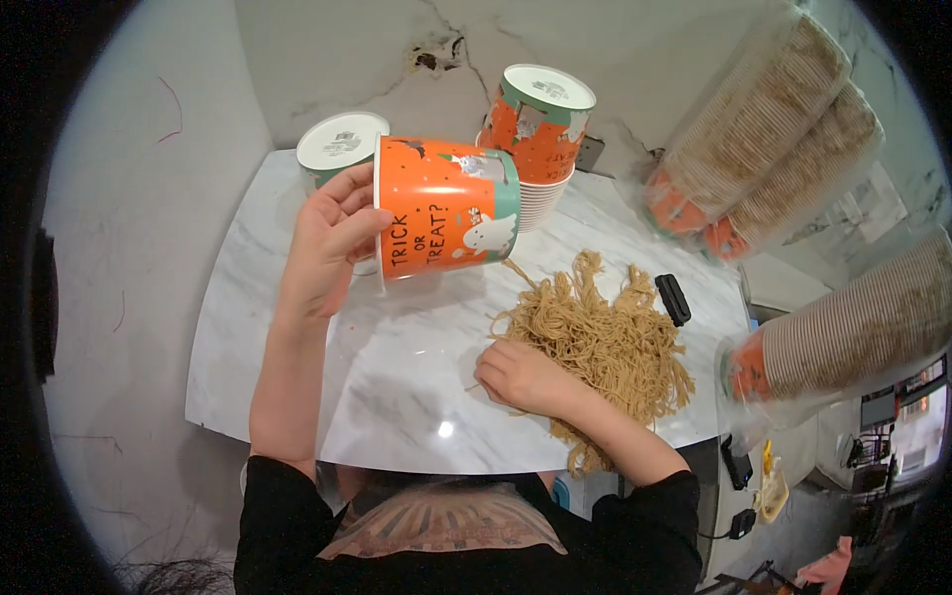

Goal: Threading string handles into pre-punched holes of festive paper buckets.

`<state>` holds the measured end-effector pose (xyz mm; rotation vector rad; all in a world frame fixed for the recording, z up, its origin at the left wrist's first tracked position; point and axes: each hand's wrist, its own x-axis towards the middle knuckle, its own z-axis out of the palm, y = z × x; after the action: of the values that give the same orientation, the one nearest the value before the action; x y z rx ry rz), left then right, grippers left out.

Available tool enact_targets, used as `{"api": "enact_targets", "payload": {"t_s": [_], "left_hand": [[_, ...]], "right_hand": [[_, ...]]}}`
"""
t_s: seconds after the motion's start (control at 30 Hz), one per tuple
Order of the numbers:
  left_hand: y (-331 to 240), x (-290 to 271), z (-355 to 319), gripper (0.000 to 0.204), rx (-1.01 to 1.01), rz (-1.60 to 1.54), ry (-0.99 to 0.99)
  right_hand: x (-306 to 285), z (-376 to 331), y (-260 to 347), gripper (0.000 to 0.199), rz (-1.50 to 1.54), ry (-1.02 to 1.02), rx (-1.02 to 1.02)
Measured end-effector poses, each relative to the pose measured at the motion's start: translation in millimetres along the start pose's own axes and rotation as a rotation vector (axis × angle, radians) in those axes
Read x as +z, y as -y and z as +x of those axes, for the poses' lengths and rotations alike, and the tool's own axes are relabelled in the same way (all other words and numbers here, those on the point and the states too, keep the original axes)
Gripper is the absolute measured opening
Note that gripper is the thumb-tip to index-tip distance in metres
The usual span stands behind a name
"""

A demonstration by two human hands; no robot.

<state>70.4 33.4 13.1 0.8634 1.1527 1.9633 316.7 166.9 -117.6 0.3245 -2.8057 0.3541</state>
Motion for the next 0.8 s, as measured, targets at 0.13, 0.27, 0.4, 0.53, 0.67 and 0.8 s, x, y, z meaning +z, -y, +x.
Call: {"api": "enact_targets", "payload": {"t_s": [0.13, 0.27, 0.4, 0.53, 0.67, 0.8], "left_hand": [[4, 1, 2, 0.052, -0.02, 0.053, 0.016], [18, -7, 8, 0.056, -0.008, 0.088, 0.026], [18, -2, 9, 0.055, -0.099, 0.059, 0.06], [16, -4, 9, 0.06, -0.17, -0.043, 0.051], [18, -5, 8, 0.046, -0.055, -0.161, -0.021], [21, -16, 13, 0.035, -0.169, -0.116, 0.042]], "right_hand": [[-26, 18, 10, 0.004, 0.513, -0.099, 0.382], [-84, 71, 15, 0.006, 0.648, -0.453, 0.471], [-153, 153, 26, 0.01, 0.635, -0.766, 0.156], [-140, 205, 34, 0.028, 0.22, -0.74, -0.132], [-97, 196, 24, 0.038, 0.103, -0.63, -0.097], [-98, 170, 21, 0.034, 0.245, -0.519, 0.12]]}}
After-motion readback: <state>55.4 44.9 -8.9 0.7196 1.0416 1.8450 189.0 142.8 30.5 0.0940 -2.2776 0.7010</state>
